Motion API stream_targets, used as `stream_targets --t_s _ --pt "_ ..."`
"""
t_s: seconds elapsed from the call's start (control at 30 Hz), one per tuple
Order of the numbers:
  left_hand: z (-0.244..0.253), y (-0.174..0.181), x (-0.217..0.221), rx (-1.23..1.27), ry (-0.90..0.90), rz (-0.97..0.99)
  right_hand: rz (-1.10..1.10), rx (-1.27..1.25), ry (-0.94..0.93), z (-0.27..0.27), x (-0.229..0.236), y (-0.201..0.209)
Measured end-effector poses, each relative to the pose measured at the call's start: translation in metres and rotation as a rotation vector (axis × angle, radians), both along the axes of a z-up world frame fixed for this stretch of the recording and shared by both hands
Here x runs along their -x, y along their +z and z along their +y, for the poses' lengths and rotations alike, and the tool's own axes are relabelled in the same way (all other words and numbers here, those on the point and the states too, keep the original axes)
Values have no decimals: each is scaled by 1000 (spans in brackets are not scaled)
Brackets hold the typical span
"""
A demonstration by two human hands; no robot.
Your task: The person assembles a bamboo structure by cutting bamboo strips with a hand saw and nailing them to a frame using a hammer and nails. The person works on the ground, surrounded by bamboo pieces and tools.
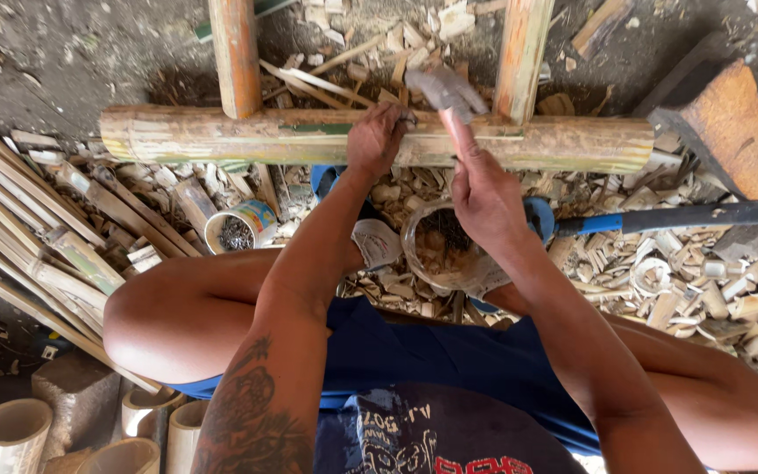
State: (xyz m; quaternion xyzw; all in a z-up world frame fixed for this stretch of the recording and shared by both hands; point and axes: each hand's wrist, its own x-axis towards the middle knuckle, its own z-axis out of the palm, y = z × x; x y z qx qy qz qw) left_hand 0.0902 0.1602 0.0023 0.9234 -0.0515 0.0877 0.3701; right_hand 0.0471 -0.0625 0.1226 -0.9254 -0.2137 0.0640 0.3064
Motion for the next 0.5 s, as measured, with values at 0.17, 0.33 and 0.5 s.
stream_targets --t_s 0.17,0.33,0.5 --pt "1 -1 1 -23 -4 19 -3 144 1 4 0 -2" --pt "0 -6 0 -54 -15 65 0 35 20 -2 -2 -18" --pt "1 -14 6 -80 -12 29 -146 -90 22 -1 7 -24"
